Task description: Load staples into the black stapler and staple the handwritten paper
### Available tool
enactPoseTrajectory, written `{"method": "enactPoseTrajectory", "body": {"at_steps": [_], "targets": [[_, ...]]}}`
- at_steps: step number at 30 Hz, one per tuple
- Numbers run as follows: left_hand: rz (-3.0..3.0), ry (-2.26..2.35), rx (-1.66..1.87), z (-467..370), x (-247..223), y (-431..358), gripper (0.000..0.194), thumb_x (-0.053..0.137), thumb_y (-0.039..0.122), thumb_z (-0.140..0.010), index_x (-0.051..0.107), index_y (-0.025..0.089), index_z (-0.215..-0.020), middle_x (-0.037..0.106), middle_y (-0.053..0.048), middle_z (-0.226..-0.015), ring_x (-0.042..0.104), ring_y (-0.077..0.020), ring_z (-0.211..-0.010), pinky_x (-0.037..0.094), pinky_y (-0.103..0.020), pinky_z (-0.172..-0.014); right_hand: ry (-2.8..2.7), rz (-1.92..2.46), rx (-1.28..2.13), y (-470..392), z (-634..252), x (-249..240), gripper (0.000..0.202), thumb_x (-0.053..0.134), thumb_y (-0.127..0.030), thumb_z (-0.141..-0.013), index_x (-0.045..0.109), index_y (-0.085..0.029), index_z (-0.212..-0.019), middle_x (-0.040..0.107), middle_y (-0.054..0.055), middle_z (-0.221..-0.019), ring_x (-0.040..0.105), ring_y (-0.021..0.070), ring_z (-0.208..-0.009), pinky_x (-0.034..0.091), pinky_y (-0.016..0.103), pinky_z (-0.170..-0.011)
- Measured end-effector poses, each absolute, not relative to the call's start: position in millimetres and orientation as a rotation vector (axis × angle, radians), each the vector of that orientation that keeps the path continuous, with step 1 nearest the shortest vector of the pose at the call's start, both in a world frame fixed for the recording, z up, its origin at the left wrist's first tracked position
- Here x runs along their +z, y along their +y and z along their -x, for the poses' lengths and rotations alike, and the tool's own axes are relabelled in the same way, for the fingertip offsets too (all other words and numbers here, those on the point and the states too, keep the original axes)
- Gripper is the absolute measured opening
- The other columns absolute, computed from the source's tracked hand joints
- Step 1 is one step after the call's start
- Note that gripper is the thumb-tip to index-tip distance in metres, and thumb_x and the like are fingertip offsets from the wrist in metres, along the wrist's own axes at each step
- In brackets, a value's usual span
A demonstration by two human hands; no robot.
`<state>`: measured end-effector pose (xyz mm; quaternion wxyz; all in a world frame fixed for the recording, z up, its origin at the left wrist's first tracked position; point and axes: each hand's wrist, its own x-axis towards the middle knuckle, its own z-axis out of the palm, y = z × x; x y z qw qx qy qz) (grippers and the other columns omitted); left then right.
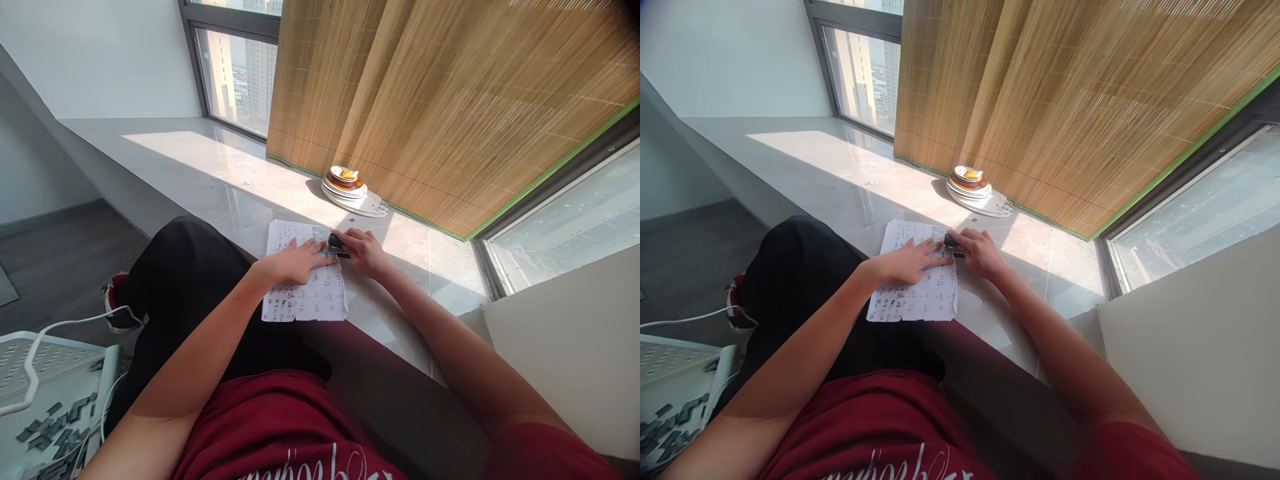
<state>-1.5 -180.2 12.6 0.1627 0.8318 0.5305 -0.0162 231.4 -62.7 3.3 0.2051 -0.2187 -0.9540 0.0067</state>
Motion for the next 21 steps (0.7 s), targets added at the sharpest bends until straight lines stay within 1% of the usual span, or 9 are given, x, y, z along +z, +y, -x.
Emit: {"method": "enactPoseTrajectory", "body": {"at_steps": [7,13,21], "targets": [[-2.394,1.486,0.0,3.3,8.4,-178.7,0.096,0.055,0.008,-0.083,0.027,0.048,-0.166,0.0,0.008,-0.179,0.002,-0.0382,-0.165,0.006,-0.072,-0.128,-2.654,0.613,0.051,-63.7,-229.0,4.9,0.05,0.042,-0.018,-0.105,0.055,-0.027,-0.153,0.071,0.011,-0.115,0.064,0.0292,-0.105,0.041,0.042,-0.087],[-2.399,1.489,-0.011,4.6,8.7,-179.4,0.094,0.053,0.008,-0.085,0.026,0.048,-0.166,0.0,0.008,-0.179,0.003,-0.0359,-0.165,0.006,-0.072,-0.128,-2.659,0.627,0.07,-63.1,-230.1,5.3,0.05,0.043,-0.019,-0.105,0.056,-0.027,-0.152,0.071,0.011,-0.114,0.064,0.0292,-0.105,0.041,0.042,-0.088],[-2.395,1.499,0.002,2.8,11.5,-181.5,0.093,0.052,0.009,-0.085,0.028,0.048,-0.166,0.0,0.008,-0.179,0.005,-0.0356,-0.165,0.007,-0.07,-0.128,-2.652,0.631,0.083,-60.2,-233.7,4.5,0.05,0.045,-0.018,-0.104,0.056,-0.029,-0.152,0.071,0.01,-0.116,0.065,0.0292,-0.106,0.042,0.041,-0.087]]}}
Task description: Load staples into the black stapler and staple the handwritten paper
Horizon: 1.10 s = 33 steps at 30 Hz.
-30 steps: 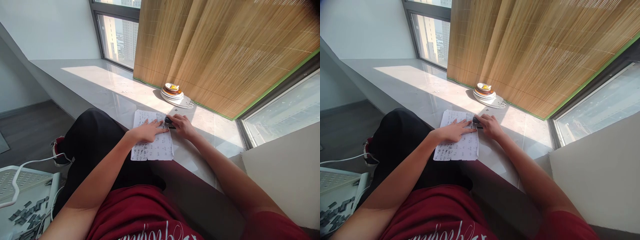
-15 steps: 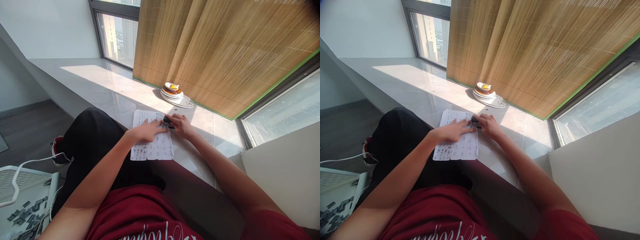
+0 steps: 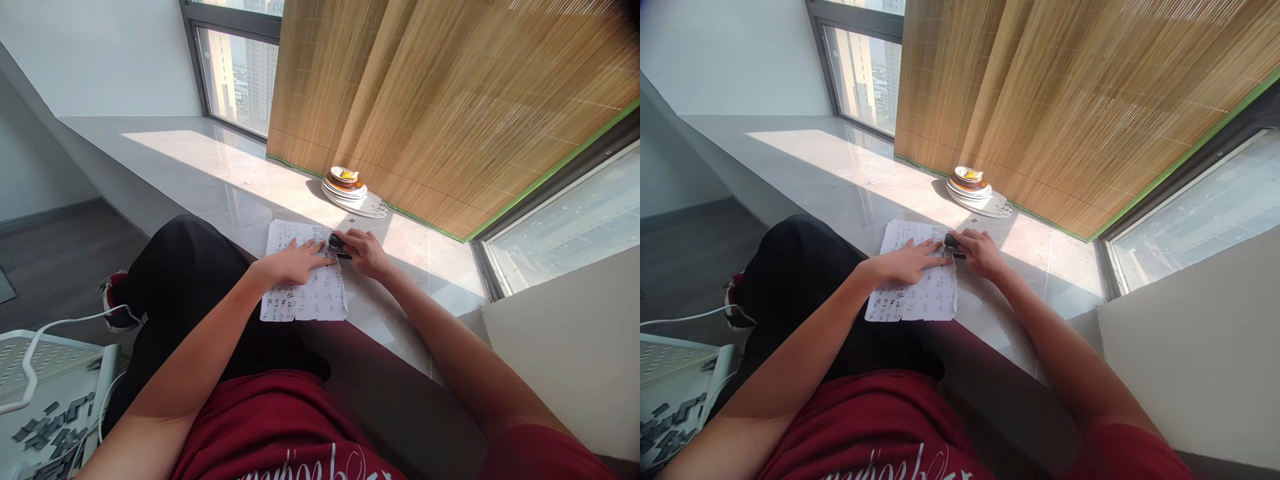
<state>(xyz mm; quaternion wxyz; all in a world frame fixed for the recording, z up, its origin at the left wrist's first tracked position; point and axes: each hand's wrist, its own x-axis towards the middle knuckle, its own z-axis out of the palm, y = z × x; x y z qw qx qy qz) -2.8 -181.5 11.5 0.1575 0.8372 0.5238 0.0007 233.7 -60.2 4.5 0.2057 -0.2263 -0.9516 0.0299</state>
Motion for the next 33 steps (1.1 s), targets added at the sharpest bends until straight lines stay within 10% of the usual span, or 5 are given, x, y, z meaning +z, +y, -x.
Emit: {"method": "enactPoseTrajectory", "body": {"at_steps": [33], "targets": [[-2.36,1.463,0.072,7,7,-177,0.098,0.058,0.009,-0.081,0.028,0.048,-0.166,0.005,0.007,-0.179,0.006,-0.0372,-0.165,0.003,-0.071,-0.128,-2.728,0.749,-0.141,-79,-214,8,0.054,0.046,-0.012,-0.098,0.064,-0.035,-0.142,0.069,0.012,-0.103,0.055,0.0309,-0.097,0.034,0.046,-0.086]]}}
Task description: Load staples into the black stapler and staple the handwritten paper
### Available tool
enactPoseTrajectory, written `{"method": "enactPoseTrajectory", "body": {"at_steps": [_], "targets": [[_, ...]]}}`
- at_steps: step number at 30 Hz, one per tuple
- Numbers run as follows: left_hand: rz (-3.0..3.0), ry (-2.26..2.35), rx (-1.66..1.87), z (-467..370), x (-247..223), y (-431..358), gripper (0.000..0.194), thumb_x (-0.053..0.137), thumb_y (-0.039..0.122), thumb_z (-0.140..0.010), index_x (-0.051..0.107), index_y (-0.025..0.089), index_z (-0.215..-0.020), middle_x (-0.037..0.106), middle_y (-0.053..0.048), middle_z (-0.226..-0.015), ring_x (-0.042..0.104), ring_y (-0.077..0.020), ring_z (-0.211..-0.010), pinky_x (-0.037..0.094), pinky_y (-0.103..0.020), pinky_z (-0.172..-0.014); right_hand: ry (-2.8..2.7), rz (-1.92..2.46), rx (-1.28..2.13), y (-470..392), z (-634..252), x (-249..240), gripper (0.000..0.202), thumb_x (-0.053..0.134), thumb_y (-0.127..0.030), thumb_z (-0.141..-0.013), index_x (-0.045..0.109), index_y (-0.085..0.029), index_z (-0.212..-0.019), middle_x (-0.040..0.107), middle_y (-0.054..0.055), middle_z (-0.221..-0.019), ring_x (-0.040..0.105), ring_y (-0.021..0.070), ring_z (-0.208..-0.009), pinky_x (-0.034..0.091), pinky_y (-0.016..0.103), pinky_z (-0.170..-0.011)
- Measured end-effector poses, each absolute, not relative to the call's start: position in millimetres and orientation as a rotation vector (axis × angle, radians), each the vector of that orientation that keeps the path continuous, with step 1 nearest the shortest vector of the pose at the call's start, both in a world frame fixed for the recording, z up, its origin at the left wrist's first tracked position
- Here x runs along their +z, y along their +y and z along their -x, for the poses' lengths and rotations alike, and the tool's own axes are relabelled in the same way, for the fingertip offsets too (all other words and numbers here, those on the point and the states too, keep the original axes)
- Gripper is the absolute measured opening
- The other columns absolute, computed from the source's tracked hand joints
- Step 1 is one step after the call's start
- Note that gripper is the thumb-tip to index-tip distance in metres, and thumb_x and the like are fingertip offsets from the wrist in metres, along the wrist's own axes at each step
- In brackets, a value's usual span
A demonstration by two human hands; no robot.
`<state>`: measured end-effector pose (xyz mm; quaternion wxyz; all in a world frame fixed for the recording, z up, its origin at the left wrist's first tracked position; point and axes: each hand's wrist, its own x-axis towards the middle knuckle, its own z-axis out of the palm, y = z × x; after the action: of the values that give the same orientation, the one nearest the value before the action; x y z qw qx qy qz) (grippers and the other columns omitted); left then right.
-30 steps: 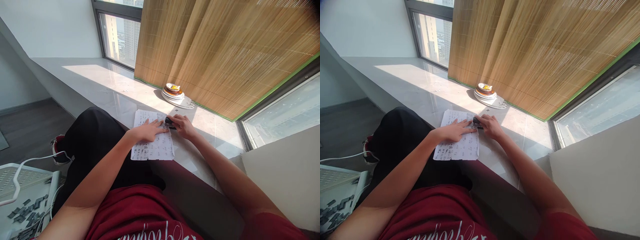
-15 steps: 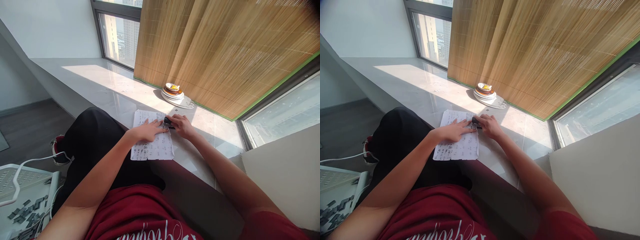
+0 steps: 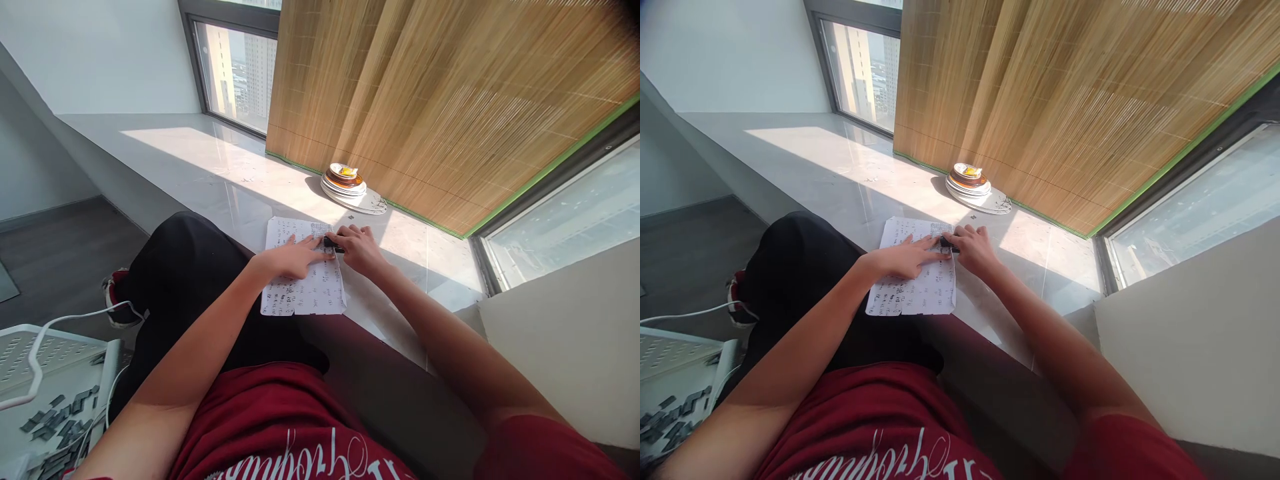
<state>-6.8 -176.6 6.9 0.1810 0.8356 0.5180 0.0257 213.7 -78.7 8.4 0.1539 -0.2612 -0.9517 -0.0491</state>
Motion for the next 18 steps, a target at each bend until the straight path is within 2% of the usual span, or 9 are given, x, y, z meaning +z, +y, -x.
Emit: {"method": "enactPoseTrajectory", "body": {"at_steps": [3,7,10,13,16,18], "targets": [[-2.356,1.462,0.052,8,9,-177,0.095,0.058,0.011,-0.082,0.029,0.048,-0.166,0.006,0.006,-0.179,0.006,-0.0366,-0.165,0.005,-0.07,-0.129,-2.698,0.758,-0.12,-77,-215,7,0.051,0.052,-0.016,-0.097,0.063,-0.033,-0.144,0.069,0.012,-0.107,0.056,0.0321,-0.1,0.038,0.047,-0.089],[-2.368,1.47,0.013,8,15,-178,0.093,0.054,0.011,-0.085,0.028,0.049,-0.165,0.002,0.007,-0.179,0.005,-0.0349,-0.165,0.007,-0.069,-0.129,-2.679,0.601,0.188,-49,-240,9,0.057,0.06,-0.022,-0.092,0.056,-0.027,-0.149,0.07,0.012,-0.126,0.061,0.0313,-0.111,0.049,0.045,-0.093],[-2.388,1.464,-0.009,6,17,-180,0.092,0.053,0.009,-0.084,0.031,0.049,-0.164,0.003,0.009,-0.179,0.004,-0.0337,-0.165,0.007,-0.069,-0.129,-2.6,0.629,0.309,-24,-264,6,0.048,0.066,-0.027,-0.089,0.065,-0.024,-0.137,0.072,0.011,-0.128,0.065,0.0314,-0.114,0.051,0.047,-0.099],[-2.385,1.454,-0.006,5,17,-180,0.093,0.051,0.009,-0.083,0.032,0.048,-0.165,0.007,0.009,-0.179,0.005,-0.0338,-0.165,0.008,-0.069,-0.129,-2.373,0.9,0.245,-12,-273,-1,0.038,0.071,-0.036,-0.085,0.071,-0.021,-0.121,0.075,0.013,-0.115,0.067,0.0342,-0.107,0.052,0.051,-0.096],[-2.375,1.431,0.183,10,17,-180,0.09,0.051,0.009,-0.085,0.029,0.041,-0.167,0.016,0.003,-0.179,0.014,-0.0312,-0.165,0.017,-0.064,-0.13,-2.051,1.088,0.108,-20,-261,2,0.034,0.068,-0.04,-0.088,0.07,-0.02,-0.115,0.074,0.016,-0.11,0.065,0.0364,-0.105,0.051,0.054,-0.093],[-2.391,1.437,0.492,21,17,-178,0.078,0.051,0.011,-0.088,0.04,0.034,-0.161,0.029,-0.002,-0.175,0.027,-0.0285,-0.161,0.027,-0.055,-0.129,-1.906,1.071,0.107,-37,-242,11,0.034,0.065,-0.039,-0.09,0.066,-0.02,-0.118,0.072,0.017,-0.113,0.064,0.0354,-0.106,0.051,0.053,-0.091]]}}
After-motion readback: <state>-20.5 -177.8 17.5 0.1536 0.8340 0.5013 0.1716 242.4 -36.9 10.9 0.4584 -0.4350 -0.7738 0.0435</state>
